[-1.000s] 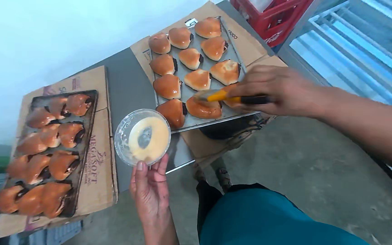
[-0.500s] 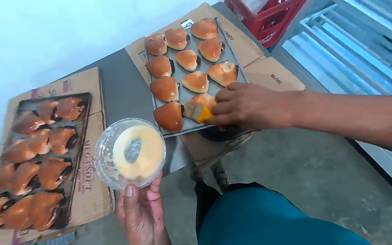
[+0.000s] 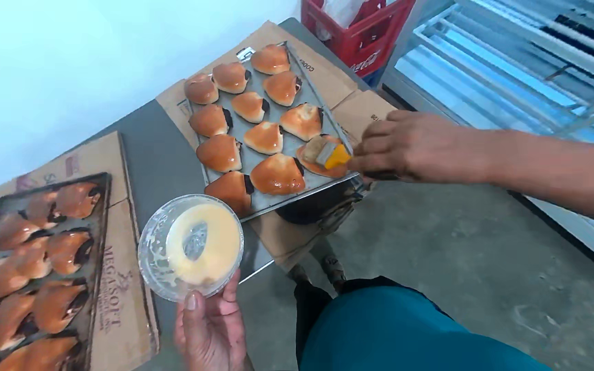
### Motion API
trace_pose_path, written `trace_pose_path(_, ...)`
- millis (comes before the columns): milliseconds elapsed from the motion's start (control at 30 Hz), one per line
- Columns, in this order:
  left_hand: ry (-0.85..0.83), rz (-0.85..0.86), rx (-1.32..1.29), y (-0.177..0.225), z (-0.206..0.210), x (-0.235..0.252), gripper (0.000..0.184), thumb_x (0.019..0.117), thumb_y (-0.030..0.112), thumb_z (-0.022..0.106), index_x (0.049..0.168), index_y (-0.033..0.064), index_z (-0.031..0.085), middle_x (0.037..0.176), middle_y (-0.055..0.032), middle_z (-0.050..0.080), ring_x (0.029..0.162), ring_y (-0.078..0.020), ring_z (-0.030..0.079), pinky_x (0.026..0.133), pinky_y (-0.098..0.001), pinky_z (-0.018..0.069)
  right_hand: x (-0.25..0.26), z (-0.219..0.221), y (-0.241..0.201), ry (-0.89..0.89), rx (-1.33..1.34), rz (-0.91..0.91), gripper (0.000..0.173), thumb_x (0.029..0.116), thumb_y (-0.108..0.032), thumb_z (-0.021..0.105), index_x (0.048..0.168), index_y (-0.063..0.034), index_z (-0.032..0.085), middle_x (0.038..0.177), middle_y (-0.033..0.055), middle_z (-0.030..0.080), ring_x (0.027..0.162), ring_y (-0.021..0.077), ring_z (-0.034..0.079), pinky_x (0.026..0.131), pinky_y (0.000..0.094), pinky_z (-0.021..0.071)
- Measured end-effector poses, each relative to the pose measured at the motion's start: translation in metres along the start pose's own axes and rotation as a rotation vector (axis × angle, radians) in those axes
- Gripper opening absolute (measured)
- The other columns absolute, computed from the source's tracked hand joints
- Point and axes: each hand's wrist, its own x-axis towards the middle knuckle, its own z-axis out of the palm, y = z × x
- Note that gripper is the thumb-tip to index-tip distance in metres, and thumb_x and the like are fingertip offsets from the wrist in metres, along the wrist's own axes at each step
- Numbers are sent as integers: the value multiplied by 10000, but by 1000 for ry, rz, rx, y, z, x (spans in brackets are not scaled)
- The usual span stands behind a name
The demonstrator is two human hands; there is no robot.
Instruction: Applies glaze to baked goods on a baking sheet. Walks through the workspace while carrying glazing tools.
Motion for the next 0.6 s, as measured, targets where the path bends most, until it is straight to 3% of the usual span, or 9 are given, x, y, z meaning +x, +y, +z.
trace_pose_path(167,2,-1,4,-4,-2,-6,381,888,177,773,1166,-10,590,1047,-194,741,935,-303,759,853,-438,639,-40,-20,-17,-6,-14,18,263,999,-294,563,1098,-153,762,991,34,726,947,269,685,704,426,521)
trace_pose_path(267,3,14,12,-6,4,-12,357,910,177,749,1169,-9,589,1049,-192,743,939,-298,760,847,-433,641,-18,-27,-19,102,-35,21,252,969,-193,547,1085,-121,759,962,72,724,956,315,676,708,450,502)
trace_pose_path(367,4,25,7,-10,10,-19,379,887,176,773,1168,-8,596,1047,-188,742,934,-294,760,837,-430,644,-4,5,-19,121,-28,-10,223,952,-42,595,1108,-84,748,975,124,719,962,369,670,710,494,509)
trace_pose_path(433,0,30,9,-9,9,-22,396,869,183,792,1164,-5,605,1053,-186,743,942,-291,759,842,-431,643,-19,23,-24,75,-36,-39,227,947,-17,596,1110,-84,738,958,114,702,901,342,666,682,476,503)
trace_pose_path(533,16,26,25,-7,1,-20,407,873,195,791,1177,1,601,1064,-179,742,948,-288,758,845,-431,642,-52,15,-29,23,9,-4,197,931,-155,651,1097,-134,754,995,68,712,920,296,674,692,445,518)
trace_pose_path(600,11,27,26,-4,-3,-12,397,888,192,777,1184,-4,597,1064,-182,741,948,-289,758,846,-430,642,-58,-7,-21,62,163,68,297,1009,-359,568,1075,-140,757,992,27,726,943,217,687,750,392,554)
